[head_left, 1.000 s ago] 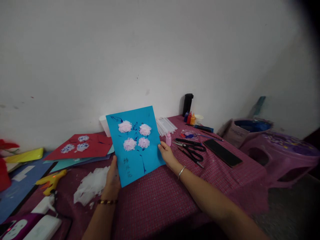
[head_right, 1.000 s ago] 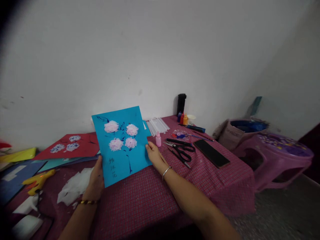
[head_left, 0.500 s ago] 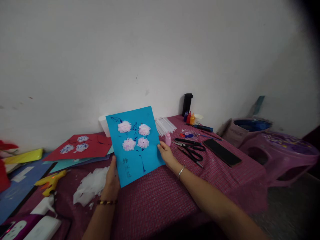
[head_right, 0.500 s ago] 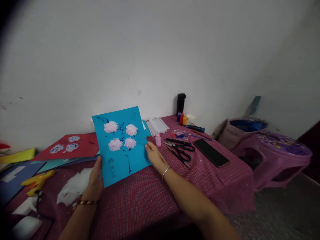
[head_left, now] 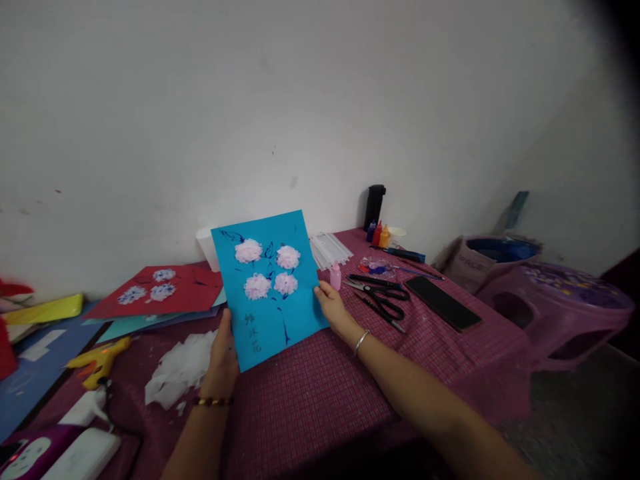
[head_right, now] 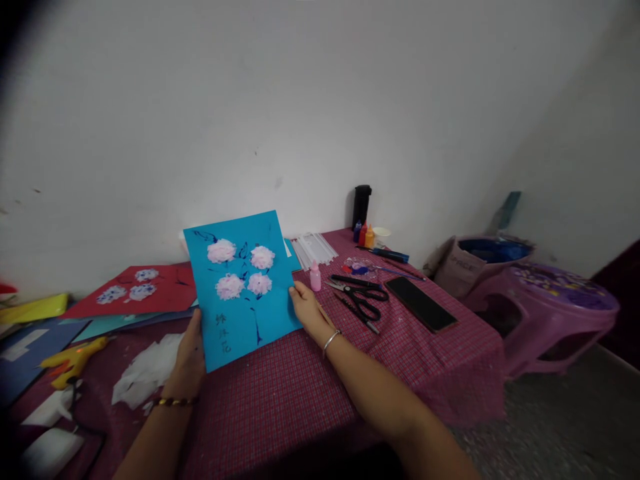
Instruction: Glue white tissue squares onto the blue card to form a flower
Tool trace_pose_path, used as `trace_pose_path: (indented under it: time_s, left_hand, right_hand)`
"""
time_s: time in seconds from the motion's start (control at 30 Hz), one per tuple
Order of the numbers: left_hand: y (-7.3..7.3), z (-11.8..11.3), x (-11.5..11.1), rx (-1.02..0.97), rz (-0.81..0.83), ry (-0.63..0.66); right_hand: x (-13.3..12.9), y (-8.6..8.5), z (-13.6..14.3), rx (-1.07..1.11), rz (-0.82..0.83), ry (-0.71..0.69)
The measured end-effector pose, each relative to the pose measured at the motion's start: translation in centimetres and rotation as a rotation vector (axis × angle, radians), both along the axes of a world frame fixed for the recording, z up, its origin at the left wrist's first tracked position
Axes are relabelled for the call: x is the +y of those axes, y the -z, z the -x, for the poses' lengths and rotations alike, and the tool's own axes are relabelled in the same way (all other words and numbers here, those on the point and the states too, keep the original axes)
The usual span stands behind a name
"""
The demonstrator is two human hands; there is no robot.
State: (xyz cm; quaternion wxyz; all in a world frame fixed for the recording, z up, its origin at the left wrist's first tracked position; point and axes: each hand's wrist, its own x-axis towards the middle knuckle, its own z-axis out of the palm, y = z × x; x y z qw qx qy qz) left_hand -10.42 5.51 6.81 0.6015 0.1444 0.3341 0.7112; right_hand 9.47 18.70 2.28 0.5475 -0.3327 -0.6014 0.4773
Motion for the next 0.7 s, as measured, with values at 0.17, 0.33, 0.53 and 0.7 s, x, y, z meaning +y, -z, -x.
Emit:
trace_pose_path:
  time_s: [0.17,0.33,0.53,0.7]
  left_hand:
    - [0.25,0.21,0.05,0.033,-0.021,0.015]
    - [0.56,0.45,0.27,0.079,0.027,-0.038]
    - [0.58,0.33,0.30,0.041,-0.042,0.071]
    - [0.19,0.02,0.12,0.016,-0.035,0.093]
  right_hand:
    - [-0.20,-0.30,-0.05,0.004,0.010,0.005]
    - [-0.43,-0.60,-0.04,0.012,0.020,0.007]
    - [-0.35,-0.40,-0.08,0.018,0.042,0.007]
    - [-0.27,-0.18,-0.29,0.002,0.048,-0.017]
